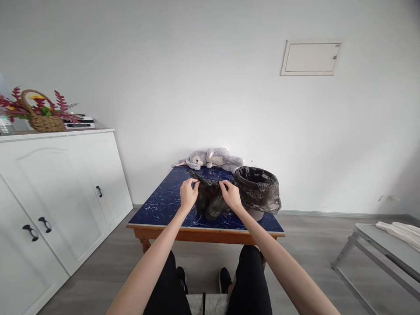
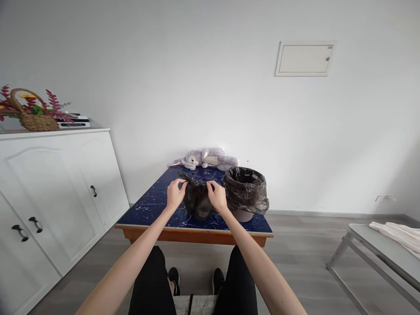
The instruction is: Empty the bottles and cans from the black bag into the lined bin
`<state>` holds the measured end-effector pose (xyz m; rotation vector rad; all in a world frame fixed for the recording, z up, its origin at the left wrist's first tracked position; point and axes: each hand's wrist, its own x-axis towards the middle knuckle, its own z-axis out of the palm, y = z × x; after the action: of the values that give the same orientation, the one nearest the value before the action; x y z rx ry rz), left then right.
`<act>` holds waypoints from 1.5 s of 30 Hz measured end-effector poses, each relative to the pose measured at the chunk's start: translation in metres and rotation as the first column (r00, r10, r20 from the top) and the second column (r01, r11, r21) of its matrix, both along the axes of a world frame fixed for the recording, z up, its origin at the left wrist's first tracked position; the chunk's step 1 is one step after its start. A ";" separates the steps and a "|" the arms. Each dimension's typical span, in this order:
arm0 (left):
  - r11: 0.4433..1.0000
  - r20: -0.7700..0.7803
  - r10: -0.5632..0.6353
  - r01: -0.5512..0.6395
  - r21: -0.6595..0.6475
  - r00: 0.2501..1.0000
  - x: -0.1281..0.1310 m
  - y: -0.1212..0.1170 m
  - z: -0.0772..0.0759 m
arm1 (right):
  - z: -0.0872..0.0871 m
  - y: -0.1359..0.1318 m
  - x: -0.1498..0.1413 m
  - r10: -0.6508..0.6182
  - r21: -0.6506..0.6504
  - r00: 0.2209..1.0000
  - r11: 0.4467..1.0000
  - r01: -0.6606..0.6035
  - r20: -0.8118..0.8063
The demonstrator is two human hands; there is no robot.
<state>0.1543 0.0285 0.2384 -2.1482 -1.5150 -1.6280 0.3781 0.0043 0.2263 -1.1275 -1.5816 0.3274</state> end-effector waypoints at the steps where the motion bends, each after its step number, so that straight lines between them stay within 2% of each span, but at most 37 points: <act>1: 1.000 0.032 0.017 -0.016 -0.013 0.999 -0.002 0.003 -0.001 | -0.002 0.000 0.002 -0.027 -0.002 1.000 1.000 0.027 -0.007; 6: 0.995 0.155 0.064 -0.051 -0.087 0.986 -0.009 0.014 -0.007 | -0.007 0.002 0.009 -0.121 -0.016 0.992 0.993 0.121 -0.017; 11: 0.996 0.147 0.009 0.003 -0.086 0.989 -0.003 0.008 -0.004 | -0.006 -0.002 0.005 -0.112 -0.010 0.993 0.994 0.112 0.035; 19: 0.993 -0.108 -0.116 0.113 -0.027 0.987 0.012 -0.015 0.009 | -0.010 -0.011 -0.010 -0.054 0.006 0.984 0.999 0.054 0.169; 27: 0.997 -0.305 -0.079 0.071 -0.038 0.949 0.005 -0.017 0.001 | -0.024 -0.012 0.000 -0.079 0.072 0.974 0.995 0.064 0.215; 32: 0.998 -0.368 -0.069 0.060 -0.037 0.927 0.001 -0.017 -0.011 | -0.042 -0.017 0.005 -0.137 0.135 0.969 0.985 0.110 0.207; 39: 0.999 -0.381 -0.034 0.031 -0.014 0.924 -0.004 -0.023 -0.030 | -0.083 -0.031 0.004 -0.216 0.188 0.950 0.966 0.175 0.227; 45: 0.999 -0.367 -0.019 0.035 0.036 0.930 -0.008 -0.048 -0.044 | -0.103 -0.035 -0.001 -0.255 0.204 0.927 0.958 0.204 0.274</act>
<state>0.1466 -0.0193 0.1948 -2.2939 -1.3296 -1.1613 0.3774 -0.0308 0.1233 -1.2545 -1.6786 -0.1424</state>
